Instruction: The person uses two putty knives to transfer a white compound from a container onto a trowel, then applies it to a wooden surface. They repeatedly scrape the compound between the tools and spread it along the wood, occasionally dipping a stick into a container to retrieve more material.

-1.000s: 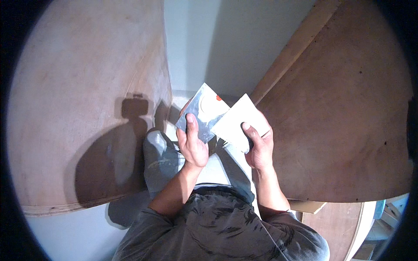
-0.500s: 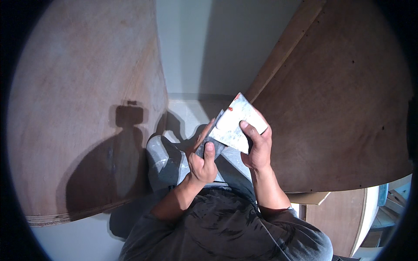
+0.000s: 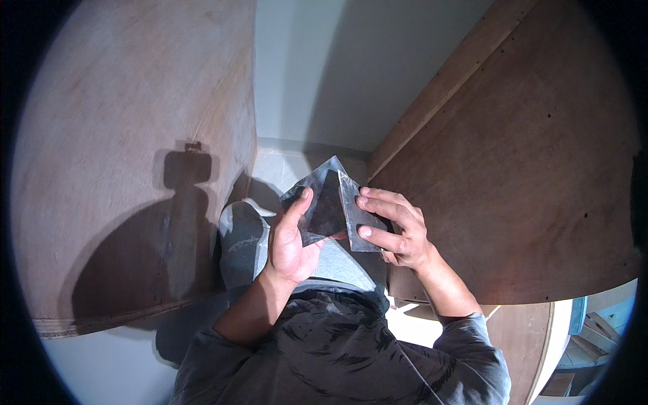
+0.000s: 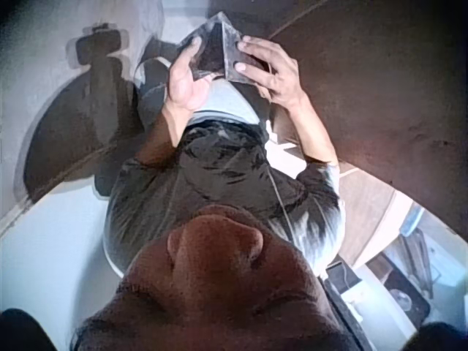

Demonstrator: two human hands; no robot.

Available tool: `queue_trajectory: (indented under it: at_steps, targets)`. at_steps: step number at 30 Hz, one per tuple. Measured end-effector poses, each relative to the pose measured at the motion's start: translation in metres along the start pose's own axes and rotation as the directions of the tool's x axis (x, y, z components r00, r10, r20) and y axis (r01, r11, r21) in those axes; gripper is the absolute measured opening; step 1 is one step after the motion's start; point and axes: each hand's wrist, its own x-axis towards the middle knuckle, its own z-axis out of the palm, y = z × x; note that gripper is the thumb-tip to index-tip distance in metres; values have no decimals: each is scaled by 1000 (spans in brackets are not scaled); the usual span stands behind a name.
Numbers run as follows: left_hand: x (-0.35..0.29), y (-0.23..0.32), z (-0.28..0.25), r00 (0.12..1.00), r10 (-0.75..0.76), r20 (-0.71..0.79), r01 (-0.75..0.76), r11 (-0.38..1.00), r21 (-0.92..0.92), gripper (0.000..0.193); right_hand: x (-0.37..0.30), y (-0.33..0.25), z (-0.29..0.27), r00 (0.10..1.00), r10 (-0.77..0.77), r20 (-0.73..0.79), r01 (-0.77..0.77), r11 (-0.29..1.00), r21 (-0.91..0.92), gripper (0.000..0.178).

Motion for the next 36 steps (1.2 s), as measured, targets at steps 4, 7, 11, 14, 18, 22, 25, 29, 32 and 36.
queue_trajectory:
  at_steps: [4, 7, 11, 14, 18, 22, 25, 29, 32, 36]
  targets:
    - [-1, 2, -8, 998, 29, 60, -33, 997, 72, 36, -4, 10, -2, 993, 93, 76, -89, 995, -45, 50]
    - [-1, -1, -5, 996, 79, 35, -82, 991, 105, 37, -12, 29, -1, 959, 249, 140, -230, 964, -134, 60]
    - [1, 0, -7, 991, 134, 25, -137, 981, 135, 37, -6, 33, -16, 939, 317, 136, -278, 929, -245, 50]
    - [-1, 6, -5, 968, 252, -2, -240, 923, 301, 39, 26, 14, -30, 967, 220, 132, -190, 959, -208, 43]
    - [-1, 3, 0, 939, 343, 18, -324, 865, 383, 40, 54, -3, -37, 902, 197, 383, -45, 927, -372, 41]
    - [-3, -2, -2, 941, 338, 34, -319, 844, 431, 42, 60, -11, -45, 905, 212, 368, -61, 922, -382, 40]
    - [-2, -5, -5, 944, 328, -23, -285, 850, 444, 44, 70, -10, -43, 891, 190, 412, -46, 941, -335, 39]
    - [2, -8, -7, 945, 324, 55, -315, 847, 428, 43, 68, -14, -42, 876, 162, 454, -10, 948, -319, 34]
    - [4, -9, -9, 952, 299, 60, -295, 855, 427, 41, 71, -15, -44, 865, 186, 466, -43, 953, -301, 32]
    - [2, -9, -12, 961, 270, 65, -271, 860, 432, 40, 73, -17, -45, 872, 168, 461, -32, 957, -288, 30]
